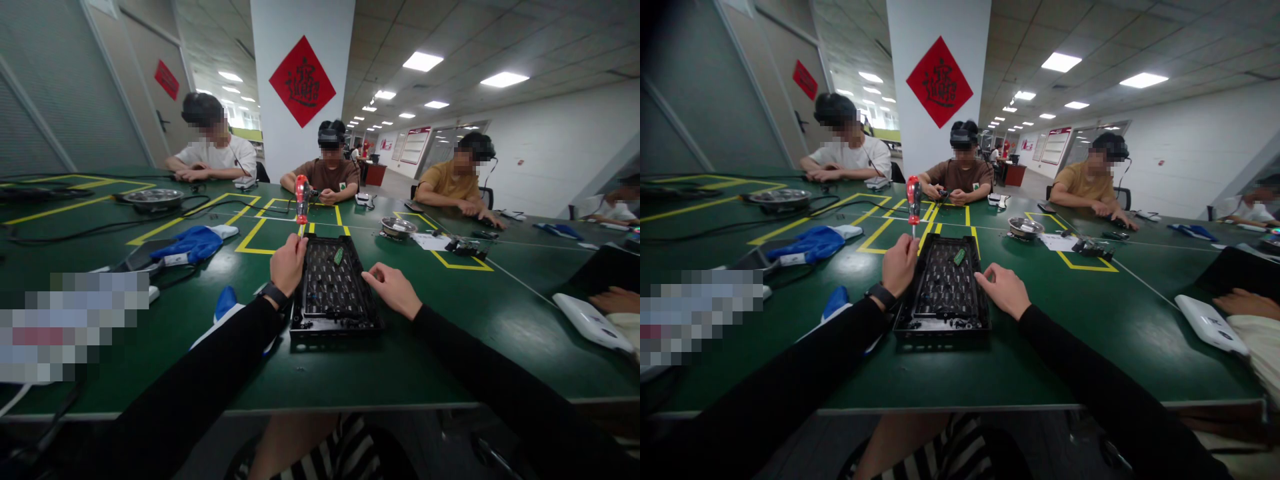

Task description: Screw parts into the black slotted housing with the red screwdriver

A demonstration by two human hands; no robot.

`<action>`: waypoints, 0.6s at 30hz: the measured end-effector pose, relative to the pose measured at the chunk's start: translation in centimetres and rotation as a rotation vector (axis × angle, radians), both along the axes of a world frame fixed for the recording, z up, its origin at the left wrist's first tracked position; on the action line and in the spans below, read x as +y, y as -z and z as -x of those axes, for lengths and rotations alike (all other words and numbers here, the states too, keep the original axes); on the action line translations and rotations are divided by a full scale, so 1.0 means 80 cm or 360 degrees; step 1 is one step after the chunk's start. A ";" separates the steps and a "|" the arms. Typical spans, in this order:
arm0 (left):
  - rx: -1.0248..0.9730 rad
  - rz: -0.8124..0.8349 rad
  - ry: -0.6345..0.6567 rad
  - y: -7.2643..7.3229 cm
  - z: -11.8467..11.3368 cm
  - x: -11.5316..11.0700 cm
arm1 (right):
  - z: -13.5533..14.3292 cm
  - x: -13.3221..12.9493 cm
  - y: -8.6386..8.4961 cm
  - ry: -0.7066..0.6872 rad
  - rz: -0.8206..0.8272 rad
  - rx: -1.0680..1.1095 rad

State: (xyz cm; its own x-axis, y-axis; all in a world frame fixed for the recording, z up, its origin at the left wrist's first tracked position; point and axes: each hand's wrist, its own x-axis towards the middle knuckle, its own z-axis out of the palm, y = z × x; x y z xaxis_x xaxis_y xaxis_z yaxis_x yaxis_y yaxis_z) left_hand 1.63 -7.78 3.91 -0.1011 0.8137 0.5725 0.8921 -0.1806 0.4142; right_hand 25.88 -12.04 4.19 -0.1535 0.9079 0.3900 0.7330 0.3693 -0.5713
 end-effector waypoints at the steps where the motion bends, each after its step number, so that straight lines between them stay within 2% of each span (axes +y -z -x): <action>1: 0.0022 -0.0043 0.0065 -0.002 -0.001 -0.003 | 0.008 0.000 -0.011 -0.0074 -0.0011 0.0089; 3: 0.0089 -0.0139 0.0235 -0.005 -0.003 -0.009 | 0.030 -0.001 -0.033 -0.0353 0.0084 0.0408; 6: 0.0210 -0.0238 0.0588 -0.007 -0.006 -0.017 | 0.069 -0.001 -0.058 -0.0799 0.0400 0.0942; 8: 0.0220 -0.0253 0.0756 -0.007 -0.008 -0.021 | 0.086 0.001 -0.064 -0.0960 0.0474 0.1161; 9: 0.0175 -0.0254 0.0777 -0.007 -0.009 -0.021 | 0.091 0.003 -0.063 -0.0996 0.0474 0.1238; 12: -0.0131 -0.0284 0.0643 -0.005 -0.009 -0.016 | 0.085 0.016 -0.049 -0.0944 0.0360 0.1457; 15: -0.0420 -0.0276 0.0438 0.007 -0.004 0.004 | 0.057 0.035 -0.023 -0.0717 0.0095 0.1653; 16: -0.0481 -0.0232 0.0379 0.014 -0.001 0.013 | 0.044 0.041 -0.014 -0.0620 -0.0005 0.1632; 18: -0.0596 -0.0084 0.0247 0.029 0.006 0.033 | 0.016 0.052 0.003 -0.0404 -0.0207 0.1376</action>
State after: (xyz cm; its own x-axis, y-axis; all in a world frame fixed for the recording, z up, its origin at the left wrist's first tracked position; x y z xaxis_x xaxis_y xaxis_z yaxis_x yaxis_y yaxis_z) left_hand 1.14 -5.14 1.56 -0.1887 0.8061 0.5609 0.6416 -0.3312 0.6918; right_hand 24.58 -7.86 3.98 0.0508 0.8274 0.5594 -0.0436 0.5614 -0.8264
